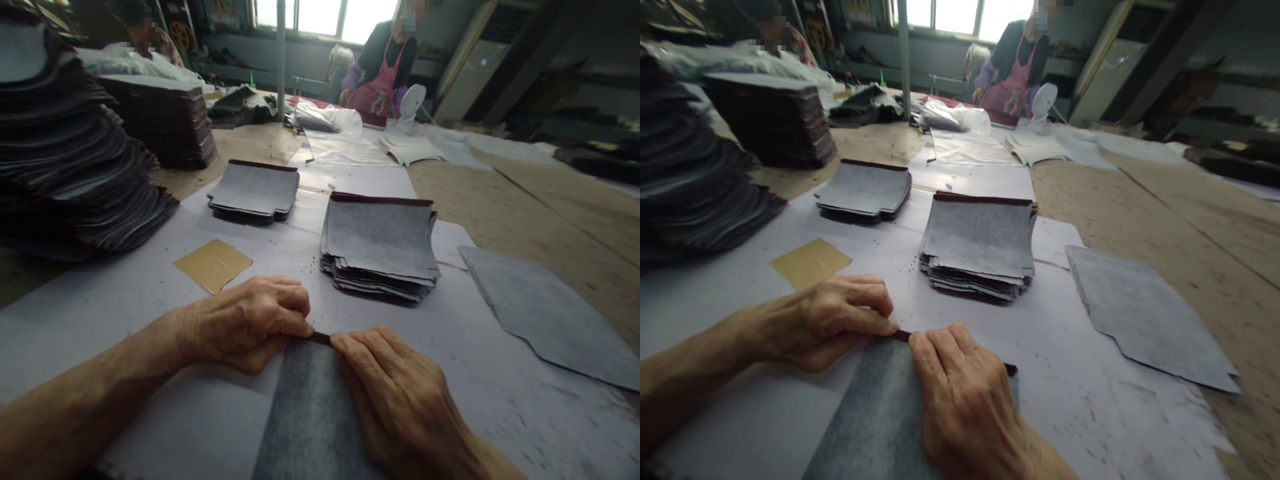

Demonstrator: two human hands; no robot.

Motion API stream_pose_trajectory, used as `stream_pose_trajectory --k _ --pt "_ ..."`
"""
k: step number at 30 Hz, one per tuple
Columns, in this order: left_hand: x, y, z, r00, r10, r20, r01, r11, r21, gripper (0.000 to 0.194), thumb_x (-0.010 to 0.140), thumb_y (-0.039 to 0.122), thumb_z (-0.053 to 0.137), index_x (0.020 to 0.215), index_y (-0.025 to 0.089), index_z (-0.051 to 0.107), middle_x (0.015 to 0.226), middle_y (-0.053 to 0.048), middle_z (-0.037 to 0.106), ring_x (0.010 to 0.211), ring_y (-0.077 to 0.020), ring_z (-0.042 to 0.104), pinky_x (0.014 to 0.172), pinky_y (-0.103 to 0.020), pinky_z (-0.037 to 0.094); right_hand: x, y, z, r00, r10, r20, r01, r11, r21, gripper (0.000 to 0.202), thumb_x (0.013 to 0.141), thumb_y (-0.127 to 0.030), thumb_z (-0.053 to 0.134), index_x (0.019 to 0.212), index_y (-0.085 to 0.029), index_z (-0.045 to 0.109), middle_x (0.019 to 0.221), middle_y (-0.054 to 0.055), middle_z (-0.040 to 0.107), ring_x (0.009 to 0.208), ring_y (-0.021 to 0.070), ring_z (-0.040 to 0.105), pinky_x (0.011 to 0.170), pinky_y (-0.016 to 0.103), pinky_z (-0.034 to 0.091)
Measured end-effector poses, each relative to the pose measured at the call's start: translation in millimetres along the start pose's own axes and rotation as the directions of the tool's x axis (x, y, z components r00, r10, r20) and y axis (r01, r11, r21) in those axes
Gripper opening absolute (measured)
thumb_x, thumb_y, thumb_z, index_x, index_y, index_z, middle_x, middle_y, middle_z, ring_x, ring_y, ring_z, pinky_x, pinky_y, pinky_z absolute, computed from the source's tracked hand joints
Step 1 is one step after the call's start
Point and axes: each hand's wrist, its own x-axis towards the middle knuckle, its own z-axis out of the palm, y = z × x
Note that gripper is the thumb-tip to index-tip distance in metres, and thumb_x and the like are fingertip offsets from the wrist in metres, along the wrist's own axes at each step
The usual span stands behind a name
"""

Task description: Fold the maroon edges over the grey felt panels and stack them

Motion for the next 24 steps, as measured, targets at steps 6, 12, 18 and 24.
stream_pose_trajectory --k 6,12,18,24 --pt "2.9 4.8 2.9 0.998 0.036 0.058 -0.045 0.986 0.163 0.020 0.073 0.004 0.043 0.072 0.013 0.060 0.074 -0.005 0.055 0.067 -0.0145 0.046 0.062 -0.031 0.040 3.3 1.7 -1.8 0.993 -0.023 0.118 0.024 1.000 -0.007 0.034 0.081 -0.005 0.037 0.111 -0.007 0.055 0.085 0.009 0.056 0.075 0.0184 0.046 0.060 0.030 0.047" --pt "-0.4 5.4 -7.5 0.994 0.033 -0.103 -0.026 0.997 0.074 0.028 0.074 0.002 0.042 0.088 0.017 0.060 0.081 -0.003 0.058 0.071 -0.0131 0.051 0.066 -0.031 0.040 5.0 2.3 -3.1 0.983 -0.025 0.181 0.024 1.000 0.005 0.035 0.081 -0.004 0.035 0.110 -0.007 0.055 0.086 0.010 0.054 0.076 0.0185 0.046 0.062 0.031 0.048" --pt "-23.2 38.9 5.1 0.973 -0.162 -0.163 0.166 0.986 0.009 0.031 0.073 0.002 0.042 0.093 0.016 0.061 0.085 -0.004 0.060 0.072 -0.0146 0.053 0.068 -0.034 0.040 6.9 5.4 -3.8 0.975 0.035 0.218 -0.047 0.997 0.053 0.040 0.076 -0.003 0.038 0.113 -0.008 0.054 0.087 0.010 0.052 0.079 0.0196 0.045 0.065 0.032 0.046" --pt "-35.8 57.6 23.8 0.960 -0.218 -0.178 0.237 0.968 0.088 0.034 0.074 0.002 0.043 0.103 0.012 0.057 0.099 -0.008 0.057 0.089 -0.0185 0.051 0.079 -0.035 0.042 15.3 7.2 -4.2 0.945 0.047 0.324 -0.081 0.993 0.091 0.050 0.074 -0.004 0.039 0.122 -0.014 0.048 0.086 0.007 0.049 0.074 0.0167 0.046 0.062 0.029 0.045"
